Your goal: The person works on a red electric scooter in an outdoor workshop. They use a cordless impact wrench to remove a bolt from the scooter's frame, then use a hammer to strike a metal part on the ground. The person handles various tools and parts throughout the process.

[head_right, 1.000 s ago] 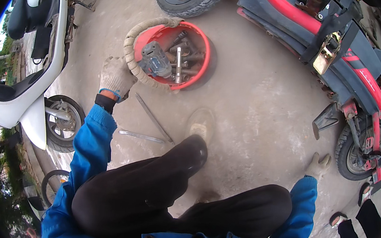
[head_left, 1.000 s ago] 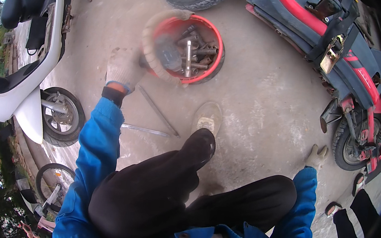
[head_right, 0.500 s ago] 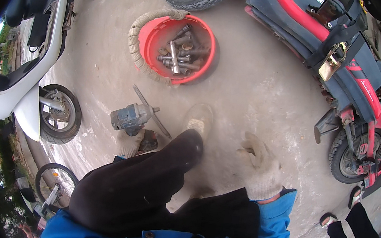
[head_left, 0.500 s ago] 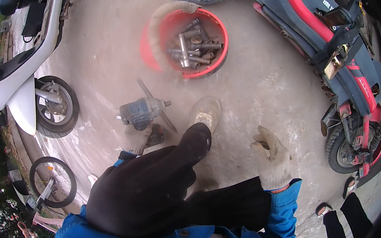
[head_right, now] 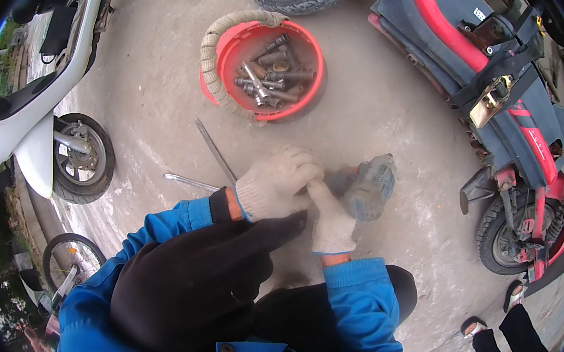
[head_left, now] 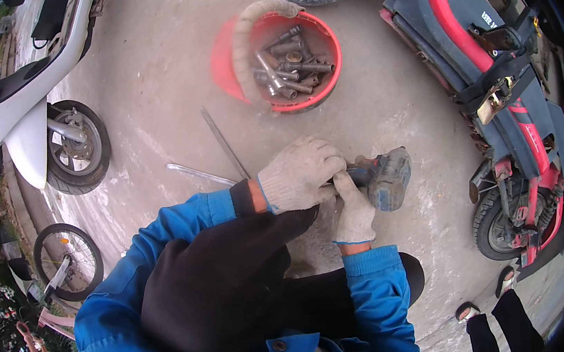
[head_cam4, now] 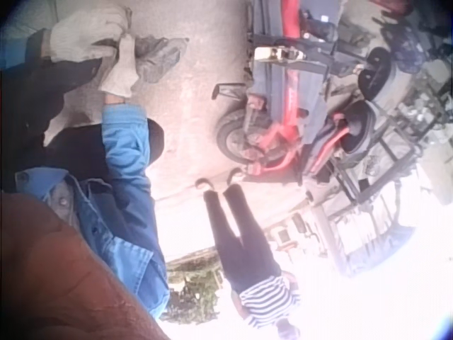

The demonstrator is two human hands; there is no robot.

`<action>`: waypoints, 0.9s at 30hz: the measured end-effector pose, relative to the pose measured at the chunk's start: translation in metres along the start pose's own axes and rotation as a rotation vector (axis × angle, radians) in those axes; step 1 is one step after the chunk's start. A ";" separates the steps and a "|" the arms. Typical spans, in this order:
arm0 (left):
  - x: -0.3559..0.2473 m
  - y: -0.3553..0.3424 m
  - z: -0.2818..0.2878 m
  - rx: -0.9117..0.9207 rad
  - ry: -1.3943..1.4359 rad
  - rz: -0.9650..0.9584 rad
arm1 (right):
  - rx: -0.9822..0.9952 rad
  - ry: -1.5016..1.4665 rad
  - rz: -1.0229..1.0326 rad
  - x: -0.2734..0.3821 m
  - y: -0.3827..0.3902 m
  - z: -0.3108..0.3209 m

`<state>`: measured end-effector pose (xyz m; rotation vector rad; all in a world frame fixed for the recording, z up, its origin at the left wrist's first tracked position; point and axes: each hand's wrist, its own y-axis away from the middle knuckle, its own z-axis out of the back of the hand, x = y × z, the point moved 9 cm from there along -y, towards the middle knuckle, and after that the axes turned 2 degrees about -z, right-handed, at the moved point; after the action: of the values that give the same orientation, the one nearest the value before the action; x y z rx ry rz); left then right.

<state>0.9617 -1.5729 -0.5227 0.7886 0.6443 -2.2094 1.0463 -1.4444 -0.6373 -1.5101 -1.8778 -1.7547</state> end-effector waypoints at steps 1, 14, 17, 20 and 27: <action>0.001 0.004 0.002 -0.006 0.043 0.007 | -0.047 -0.192 -0.020 0.005 -0.002 0.007; 0.185 0.068 0.145 -0.382 -0.127 0.656 | -0.282 0.135 -0.247 0.020 -0.046 0.135; 0.203 0.023 0.117 0.092 -0.331 0.477 | -0.226 0.518 -0.115 0.013 -0.061 0.147; 0.208 -0.004 0.087 0.357 -0.517 0.375 | -0.242 0.820 -0.220 0.017 -0.055 0.139; 0.244 -0.012 0.128 -0.084 -0.530 0.373 | -0.186 0.964 -0.271 -0.002 -0.055 0.138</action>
<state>0.7688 -1.7533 -0.6001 0.2290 0.2924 -1.9121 1.0748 -1.3219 -0.7156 -0.2628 -1.4362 -2.2228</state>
